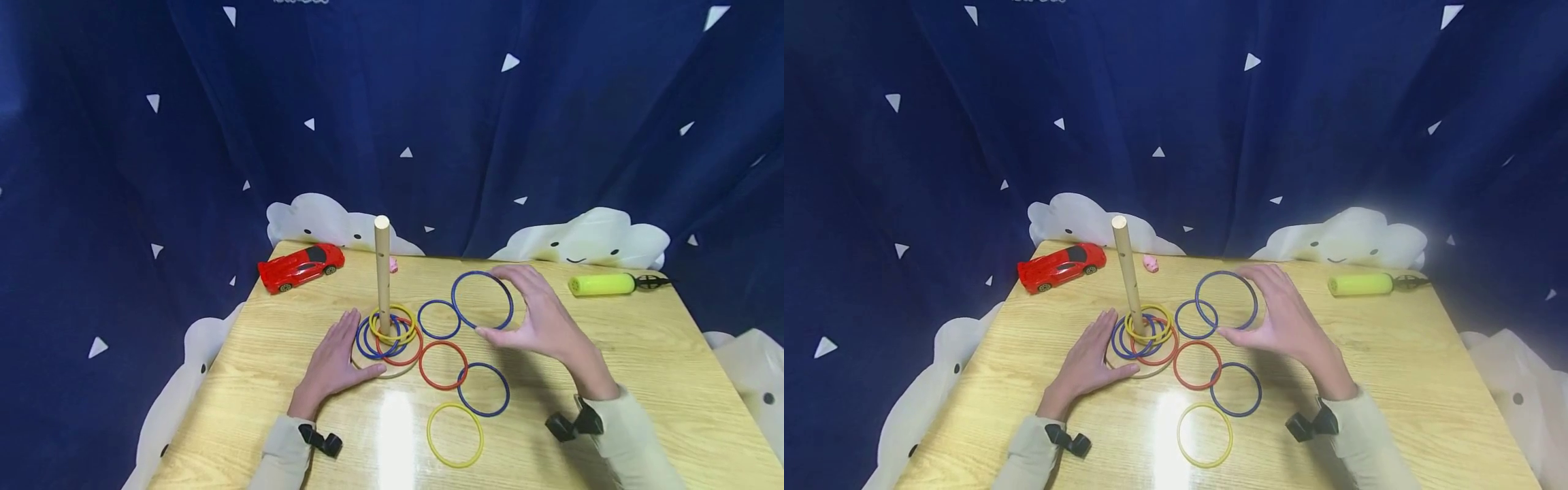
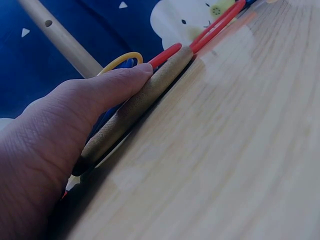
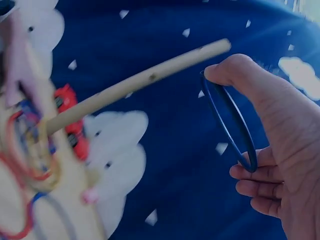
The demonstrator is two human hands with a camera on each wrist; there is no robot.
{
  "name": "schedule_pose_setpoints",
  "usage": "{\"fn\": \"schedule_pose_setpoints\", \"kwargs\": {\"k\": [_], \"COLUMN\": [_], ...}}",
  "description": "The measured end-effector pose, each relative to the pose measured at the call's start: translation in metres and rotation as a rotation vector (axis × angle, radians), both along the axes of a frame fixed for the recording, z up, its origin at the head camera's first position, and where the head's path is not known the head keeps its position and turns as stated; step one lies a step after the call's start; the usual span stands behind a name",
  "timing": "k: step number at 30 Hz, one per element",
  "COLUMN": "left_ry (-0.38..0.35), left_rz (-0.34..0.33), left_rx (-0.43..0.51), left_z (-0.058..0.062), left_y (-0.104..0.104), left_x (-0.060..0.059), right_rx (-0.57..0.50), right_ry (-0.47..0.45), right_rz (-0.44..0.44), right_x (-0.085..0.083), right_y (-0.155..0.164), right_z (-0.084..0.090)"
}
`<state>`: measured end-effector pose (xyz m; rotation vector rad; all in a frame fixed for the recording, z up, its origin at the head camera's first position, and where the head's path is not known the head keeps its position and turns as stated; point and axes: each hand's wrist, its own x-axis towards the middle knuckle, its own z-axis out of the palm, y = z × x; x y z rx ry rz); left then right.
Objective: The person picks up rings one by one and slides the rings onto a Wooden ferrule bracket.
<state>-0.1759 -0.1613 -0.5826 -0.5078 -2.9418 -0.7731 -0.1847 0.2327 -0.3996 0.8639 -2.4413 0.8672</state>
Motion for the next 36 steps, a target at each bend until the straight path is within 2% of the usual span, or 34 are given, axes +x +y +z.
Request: {"fn": "schedule_pose_setpoints", "kwargs": {"k": [3, 11, 15, 19, 23, 27, 31, 36], "left_ry": [0.012, -0.014, -0.01, -0.029, -0.038, -0.034, -0.03, -0.032], "left_rz": [-0.002, 0.003, 0.001, 0.003, 0.004, 0.006, 0.002, 0.001], "left_rx": [0.006, 0.008, 0.008, -0.006, -0.012, -0.006, 0.001, -0.001], "left_z": [0.0, 0.004, 0.005, 0.005, 0.005, 0.005, 0.006, 0.006], "left_y": [-0.001, -0.001, -0.001, -0.001, -0.001, -0.001, 0.0, 0.0], "left_x": [0.0, 0.001, 0.0, 0.0, 0.0, 0.0, 0.0, 0.0], "right_rx": [-0.032, -0.063, -0.096, -0.076, -0.038, -0.001, 0.026, 0.062], "right_ry": [0.066, 0.174, 0.219, 0.237, 0.241, 0.232, 0.226, 0.19], "right_rz": [0.068, 0.206, 0.263, 0.29, 0.287, 0.296, 0.308, 0.307], "right_x": [-0.014, -0.044, -0.053, -0.059, -0.064, -0.068, -0.07, -0.07], "right_y": [-0.014, -0.052, -0.071, -0.087, -0.098, -0.106, -0.112, -0.117], "right_z": [0.023, 0.083, 0.105, 0.119, 0.127, 0.127, 0.117, 0.094]}}
